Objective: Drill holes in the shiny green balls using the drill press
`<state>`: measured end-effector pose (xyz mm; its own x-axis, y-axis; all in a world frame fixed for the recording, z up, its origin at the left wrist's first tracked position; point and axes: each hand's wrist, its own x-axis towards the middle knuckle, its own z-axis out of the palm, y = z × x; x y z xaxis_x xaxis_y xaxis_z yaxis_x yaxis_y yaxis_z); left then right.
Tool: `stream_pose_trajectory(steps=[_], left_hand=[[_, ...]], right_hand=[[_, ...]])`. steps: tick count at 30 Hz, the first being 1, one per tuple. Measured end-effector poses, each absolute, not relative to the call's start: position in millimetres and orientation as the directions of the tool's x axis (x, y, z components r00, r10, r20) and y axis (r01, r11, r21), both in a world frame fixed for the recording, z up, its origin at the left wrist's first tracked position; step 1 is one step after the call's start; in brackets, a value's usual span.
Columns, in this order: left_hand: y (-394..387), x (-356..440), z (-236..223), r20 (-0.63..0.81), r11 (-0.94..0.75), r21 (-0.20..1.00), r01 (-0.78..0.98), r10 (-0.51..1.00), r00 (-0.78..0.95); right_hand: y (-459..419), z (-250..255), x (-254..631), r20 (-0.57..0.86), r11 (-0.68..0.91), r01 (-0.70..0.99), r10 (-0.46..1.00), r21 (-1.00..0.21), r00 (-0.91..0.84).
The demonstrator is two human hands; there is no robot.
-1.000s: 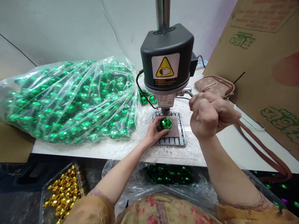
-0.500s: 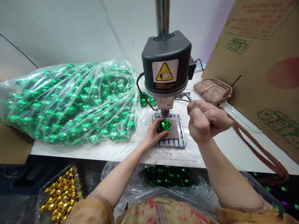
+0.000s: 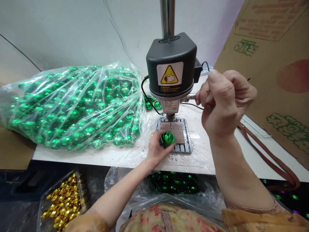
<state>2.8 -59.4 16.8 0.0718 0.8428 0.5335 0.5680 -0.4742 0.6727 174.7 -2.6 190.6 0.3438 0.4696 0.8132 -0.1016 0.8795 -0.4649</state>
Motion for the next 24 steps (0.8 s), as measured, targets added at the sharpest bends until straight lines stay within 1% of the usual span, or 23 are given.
stream_pose_trajectory(steps=[1,2,3,4,5,6,7,8,9,11,12,13,14,15,16,17,19,20,22,24], left_hand=[[-76.6,1.3,15.9,0.572,-0.546,0.611,0.574,0.805,0.156],[-94.6,-0.8,13.6,0.605,-0.644,0.526,0.556,0.743,0.287],[-112.3,-3.3,9.8,0.622,-0.751,0.41,0.518,0.645,0.443],[-128.7,-6.2,4.9,0.624,-0.842,0.26,0.473,0.52,0.583],[-142.7,-9.5,-0.7,0.586,-0.89,0.124,0.44,0.423,0.691],[-153.4,-13.3,-6.3,0.527,-0.91,0.021,0.414,0.362,0.769],[-160.0,-17.7,-11.2,0.474,-0.916,-0.039,0.4,0.335,0.814],[-162.0,-22.5,-14.8,0.443,-0.917,-0.05,0.395,0.334,0.832],[-158.8,-27.8,-16.3,0.446,-0.919,-0.019,0.393,0.344,0.826],[-136.1,-39.6,-12.1,0.539,-0.904,0.122,0.409,0.406,0.738],[-116.7,-45.8,-6.5,0.595,-0.877,0.204,0.435,0.464,0.656],[-92.6,-51.9,1.0,0.627,-0.822,0.295,0.488,0.552,0.55],[-64.6,-57.6,9.7,0.625,-0.741,0.357,0.569,0.642,0.444],[-34.0,-62.6,18.7,0.605,-0.647,0.382,0.659,0.715,0.351],[-2.2,-66.6,27.4,0.579,-0.561,0.38,0.735,0.764,0.284],[29.4,-69.2,34.9,0.532,-0.482,0.353,0.802,0.809,0.252],[86.2,-70.3,45.1,0.382,-0.341,0.259,0.903,0.896,0.229],[109.4,-69.1,47.5,0.314,-0.297,0.219,0.93,0.923,0.221],[143.3,-64.7,47.8,0.262,-0.268,0.196,0.943,0.941,0.213],[161.4,-61.3,45.1,0.253,-0.259,0.202,0.944,0.945,0.205]], right_hand=[[-2.0,190.2,175.9,0.817,0.882,-0.102,0.466,-0.461,0.338],[-1.7,189.2,176.7,0.823,0.885,-0.102,0.461,-0.455,0.332],[-1.8,188.2,177.2,0.828,0.888,-0.102,0.455,-0.448,0.327],[-2.0,187.3,177.5,0.832,0.891,-0.102,0.451,-0.443,0.323],[-2.4,186.8,177.4,0.834,0.892,-0.101,0.448,-0.44,0.323],[-2.8,186.5,177.2,0.833,0.893,-0.1,0.446,-0.439,0.326],[-3.3,186.5,176.9,0.833,0.893,-0.098,0.447,-0.44,0.327],[-3.7,186.6,176.5,0.832,0.892,-0.097,0.447,-0.441,0.327],[-4.1,186.7,176.1,0.831,0.891,-0.098,0.449,-0.443,0.33],[-4.6,186.4,175.6,0.831,0.892,-0.105,0.448,-0.439,0.329],[-4.7,186.1,175.4,0.831,0.893,-0.111,0.448,-0.437,0.329],[-4.6,185.6,175.3,0.832,0.894,-0.115,0.446,-0.433,0.329],[-4.4,185.2,175.3,0.835,0.896,-0.118,0.442,-0.428,0.328],[-4.2,184.8,175.4,0.836,0.898,-0.12,0.438,-0.423,0.33],[-3.9,184.5,175.4,0.837,0.9,-0.12,0.435,-0.42,0.334],[-3.6,184.3,175.4,0.836,0.9,-0.12,0.433,-0.418,0.337],[-3.4,184.3,175.4,0.837,0.901,-0.127,0.432,-0.414,0.336],[-3.4,184.4,175.3,0.838,0.901,-0.132,0.432,-0.413,0.333],[-3.7,184.5,175.3,0.844,0.904,-0.13,0.427,-0.407,0.325],[-4.0,184.1,175.6,0.846,0.906,-0.117,0.422,-0.407,0.326]])
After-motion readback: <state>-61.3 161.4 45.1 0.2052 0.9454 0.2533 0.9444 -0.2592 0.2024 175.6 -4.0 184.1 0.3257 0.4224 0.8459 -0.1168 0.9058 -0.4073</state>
